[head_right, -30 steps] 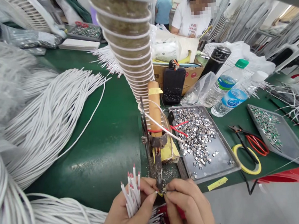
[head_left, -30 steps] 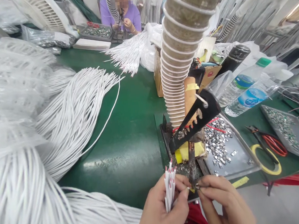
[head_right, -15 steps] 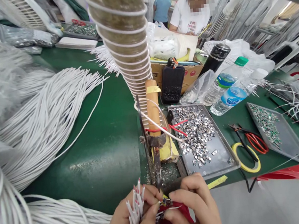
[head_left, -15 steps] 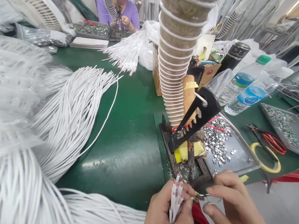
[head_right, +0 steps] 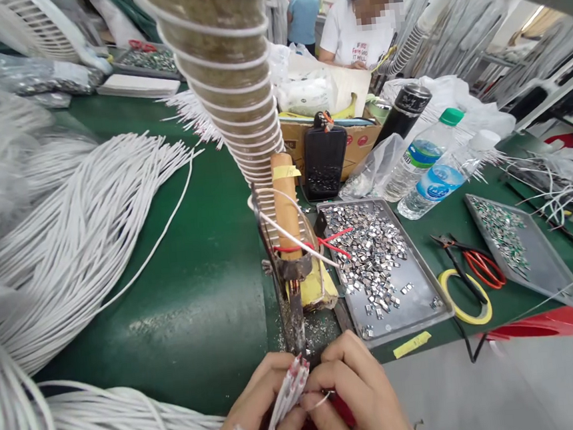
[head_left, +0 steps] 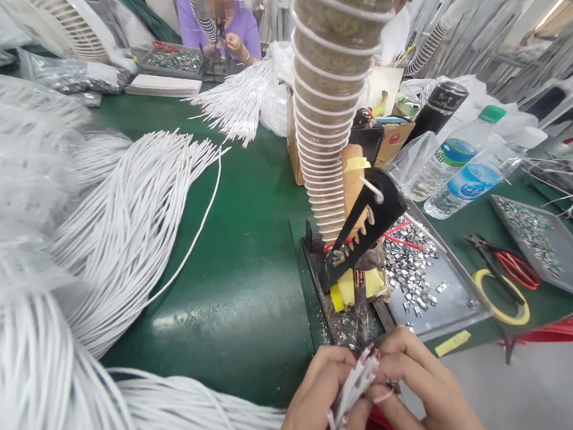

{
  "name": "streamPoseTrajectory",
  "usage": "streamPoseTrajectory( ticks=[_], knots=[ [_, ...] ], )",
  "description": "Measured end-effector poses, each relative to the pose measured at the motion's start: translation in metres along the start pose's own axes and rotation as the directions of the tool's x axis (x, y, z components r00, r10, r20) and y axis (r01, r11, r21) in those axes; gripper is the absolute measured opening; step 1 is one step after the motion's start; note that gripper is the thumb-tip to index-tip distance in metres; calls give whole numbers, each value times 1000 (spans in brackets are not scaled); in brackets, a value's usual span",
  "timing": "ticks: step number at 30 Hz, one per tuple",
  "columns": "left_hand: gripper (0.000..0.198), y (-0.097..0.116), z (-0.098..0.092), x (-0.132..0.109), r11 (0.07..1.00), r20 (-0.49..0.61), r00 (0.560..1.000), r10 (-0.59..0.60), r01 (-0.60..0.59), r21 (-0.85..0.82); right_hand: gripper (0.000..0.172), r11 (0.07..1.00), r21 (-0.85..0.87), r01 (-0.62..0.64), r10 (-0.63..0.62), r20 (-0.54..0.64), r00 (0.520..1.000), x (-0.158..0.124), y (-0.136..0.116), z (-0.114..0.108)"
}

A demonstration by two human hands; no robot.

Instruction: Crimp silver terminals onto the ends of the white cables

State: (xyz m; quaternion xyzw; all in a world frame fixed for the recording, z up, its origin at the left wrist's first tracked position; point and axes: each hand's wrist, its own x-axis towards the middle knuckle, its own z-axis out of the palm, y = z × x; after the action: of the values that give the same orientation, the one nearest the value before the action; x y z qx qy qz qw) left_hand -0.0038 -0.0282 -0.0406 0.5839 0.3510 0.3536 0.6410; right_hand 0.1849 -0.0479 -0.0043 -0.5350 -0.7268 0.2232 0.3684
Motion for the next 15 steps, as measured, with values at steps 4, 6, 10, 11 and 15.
streamPoseTrajectory(
  ticks=[4, 6, 10, 11, 15],
  knots=[
    [14, 2, -5, -2, 1000, 17, 1000, -26, 26, 15, 11, 997, -30, 70, -72, -58, 996, 5, -1, 0],
    [14, 2, -10, 0, 998, 62, 997, -46, 44, 36, 19, 994, -3, 113, -113, -94, 989, 7, -1, 2],
    [17, -1, -13, 1, 997, 108, 991, -73, 68, 47, 19, 984, 21, 175, -171, -121, 978, 9, 3, 4],
    [19, -2, -12, 1, 997, 93, 994, -65, 61, 39, 17, 982, 18, 189, -186, -114, 976, 9, 4, 4],
    [34, -10, -5, -2, 1000, 26, 999, -22, 21, 14, 18, 976, 63, 206, -200, -97, 975, 11, 3, 4]
  ],
)
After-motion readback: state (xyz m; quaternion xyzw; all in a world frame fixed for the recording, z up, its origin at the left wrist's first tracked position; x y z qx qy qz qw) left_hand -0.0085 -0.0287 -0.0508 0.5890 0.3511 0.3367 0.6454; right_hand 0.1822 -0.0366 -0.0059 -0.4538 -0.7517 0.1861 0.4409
